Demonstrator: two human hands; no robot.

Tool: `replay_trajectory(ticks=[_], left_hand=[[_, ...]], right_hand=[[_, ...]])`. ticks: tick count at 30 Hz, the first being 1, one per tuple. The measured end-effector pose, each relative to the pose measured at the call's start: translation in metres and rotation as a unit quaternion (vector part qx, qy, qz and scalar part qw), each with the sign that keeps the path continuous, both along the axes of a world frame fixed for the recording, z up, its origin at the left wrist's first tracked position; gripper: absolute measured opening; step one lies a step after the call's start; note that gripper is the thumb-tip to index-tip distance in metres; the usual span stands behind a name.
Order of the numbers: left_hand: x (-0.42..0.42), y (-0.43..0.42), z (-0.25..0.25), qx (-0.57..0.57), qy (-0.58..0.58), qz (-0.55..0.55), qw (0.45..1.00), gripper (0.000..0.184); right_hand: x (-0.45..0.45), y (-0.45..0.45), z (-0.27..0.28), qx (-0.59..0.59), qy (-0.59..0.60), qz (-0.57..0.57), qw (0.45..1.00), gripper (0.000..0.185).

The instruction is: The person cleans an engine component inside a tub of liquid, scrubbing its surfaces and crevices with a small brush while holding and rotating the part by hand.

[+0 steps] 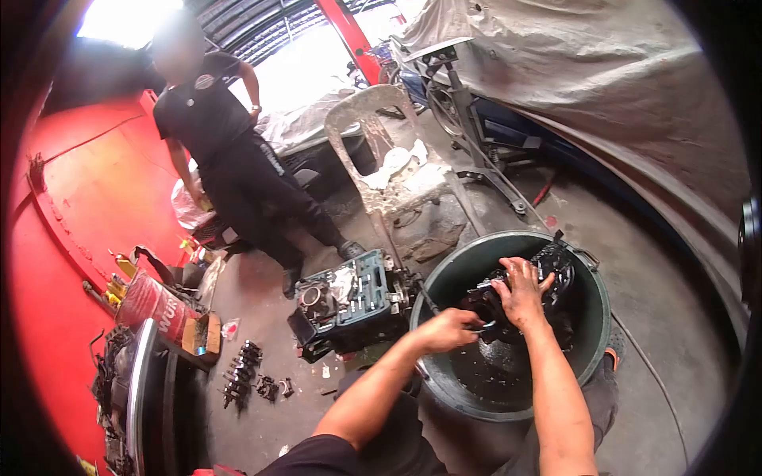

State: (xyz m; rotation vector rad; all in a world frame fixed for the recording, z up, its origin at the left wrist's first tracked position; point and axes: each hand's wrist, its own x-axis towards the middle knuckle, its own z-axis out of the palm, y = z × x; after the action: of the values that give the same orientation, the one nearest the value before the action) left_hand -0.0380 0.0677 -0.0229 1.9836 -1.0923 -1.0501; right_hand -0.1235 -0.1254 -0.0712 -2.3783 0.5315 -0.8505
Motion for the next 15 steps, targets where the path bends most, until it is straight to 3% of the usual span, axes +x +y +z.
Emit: replay_trajectory(ticks=[3, 6, 8, 13, 15], left_hand=[[0.001, 0.017, 0.022, 0.045, 0.046, 0.049, 0.997, 0.039], [-0.001, -0.012, -0.023, -0.02, 0.011, 0.072, 0.997, 0.033], [-0.007, -0.024, -0.037, -0.017, 0.071, 0.122, 0.99, 0.031], [-0.011, 0.005, 0.012, 0.004, 0.175, 0.131, 0.976, 0.039], [-0.007, 0.014, 0.01, -0.022, 0.221, 0.142, 0.965, 0.036]], right_hand=[[0.002, 0.003, 0.003, 0.012, 0.015, 0.002, 1.0, 0.048], [0.007, 0.005, -0.001, 0.016, 0.006, -0.009, 1.0, 0.046], [0.004, 0.004, 0.0, 0.019, 0.006, 0.001, 1.0, 0.047], [0.0, -0.002, -0.001, 0.012, -0.004, 0.003, 1.0, 0.047], [0.003, -0.001, 0.001, 0.024, 0.012, 0.008, 1.0, 0.048]])
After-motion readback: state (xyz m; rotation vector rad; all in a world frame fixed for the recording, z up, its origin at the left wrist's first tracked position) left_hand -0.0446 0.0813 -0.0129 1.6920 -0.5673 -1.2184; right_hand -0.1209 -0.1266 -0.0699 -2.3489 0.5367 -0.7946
